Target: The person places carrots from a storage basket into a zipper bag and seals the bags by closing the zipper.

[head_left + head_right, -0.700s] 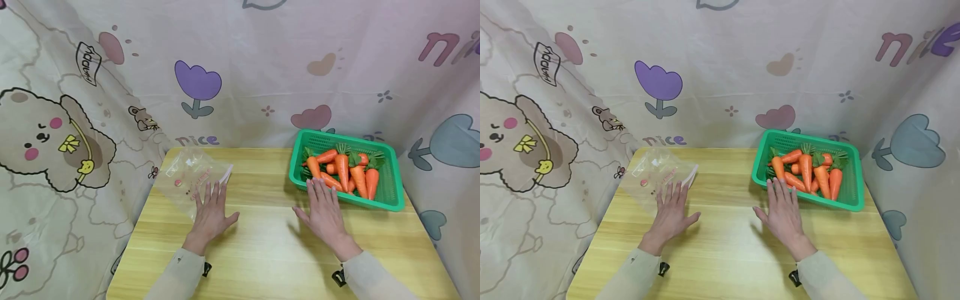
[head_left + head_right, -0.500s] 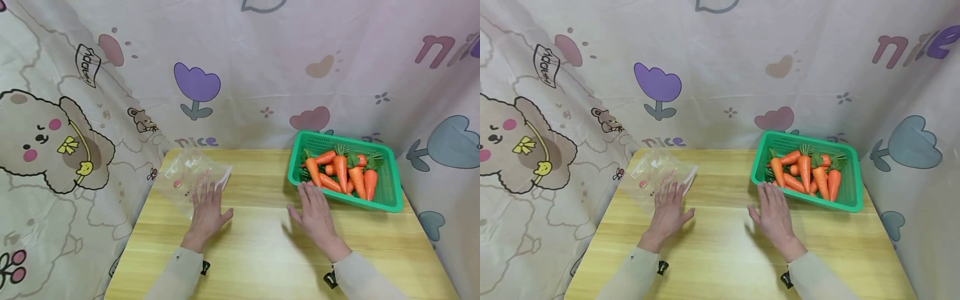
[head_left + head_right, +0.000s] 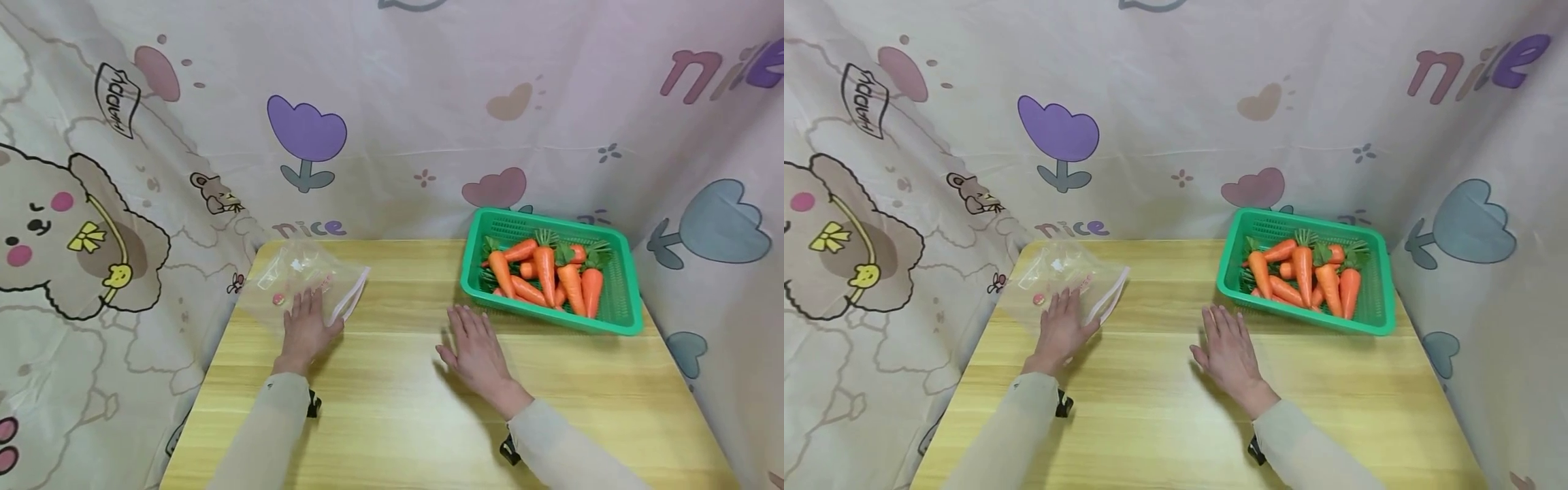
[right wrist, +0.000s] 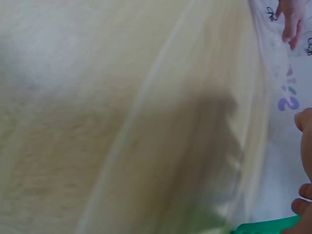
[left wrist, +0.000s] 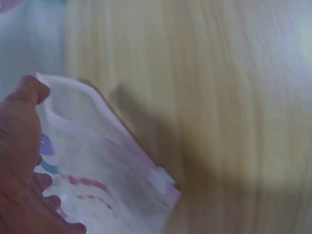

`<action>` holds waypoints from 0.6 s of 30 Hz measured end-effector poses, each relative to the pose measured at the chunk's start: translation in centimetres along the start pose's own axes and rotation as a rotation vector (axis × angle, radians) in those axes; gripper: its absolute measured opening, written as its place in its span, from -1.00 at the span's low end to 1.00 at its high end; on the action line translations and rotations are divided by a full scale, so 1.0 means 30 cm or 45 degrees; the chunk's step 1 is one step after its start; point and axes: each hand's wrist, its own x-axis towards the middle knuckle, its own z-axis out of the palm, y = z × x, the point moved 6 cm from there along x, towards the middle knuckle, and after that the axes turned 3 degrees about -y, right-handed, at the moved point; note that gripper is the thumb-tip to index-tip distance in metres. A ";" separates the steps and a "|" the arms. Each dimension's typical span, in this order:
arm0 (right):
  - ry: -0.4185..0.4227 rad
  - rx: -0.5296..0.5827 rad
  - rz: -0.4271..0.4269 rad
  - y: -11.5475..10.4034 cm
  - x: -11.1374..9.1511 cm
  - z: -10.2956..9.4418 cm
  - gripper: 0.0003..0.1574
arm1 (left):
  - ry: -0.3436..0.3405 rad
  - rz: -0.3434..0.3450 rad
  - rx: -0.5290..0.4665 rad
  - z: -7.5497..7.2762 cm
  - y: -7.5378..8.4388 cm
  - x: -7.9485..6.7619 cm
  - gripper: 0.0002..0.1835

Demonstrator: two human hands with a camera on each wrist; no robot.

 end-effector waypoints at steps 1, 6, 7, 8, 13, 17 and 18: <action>-0.026 0.001 0.013 0.004 -0.005 0.013 -0.01 | -0.023 -0.010 -0.012 0.007 -0.013 0.001 0.06; -0.104 -0.004 0.067 0.040 -0.034 0.054 0.03 | -0.096 -0.013 -0.053 0.059 -0.029 -0.009 0.09; -0.115 0.003 0.076 0.047 -0.039 0.060 0.03 | -0.109 -0.009 -0.057 0.070 -0.024 -0.014 0.09; -0.129 0.015 0.086 0.052 -0.044 0.067 0.04 | -0.124 -0.011 -0.057 0.080 -0.019 -0.018 0.10; -0.210 0.100 0.131 0.061 -0.060 0.105 0.01 | -0.204 -0.032 -0.043 0.105 0.029 -0.050 0.19; -0.240 0.108 0.155 0.054 -0.066 0.127 -0.04 | -0.246 -0.067 -0.091 0.105 0.084 -0.073 0.25; -0.240 0.104 0.158 0.053 -0.066 0.130 -0.05 | -0.256 -0.078 -0.113 0.104 0.099 -0.079 0.26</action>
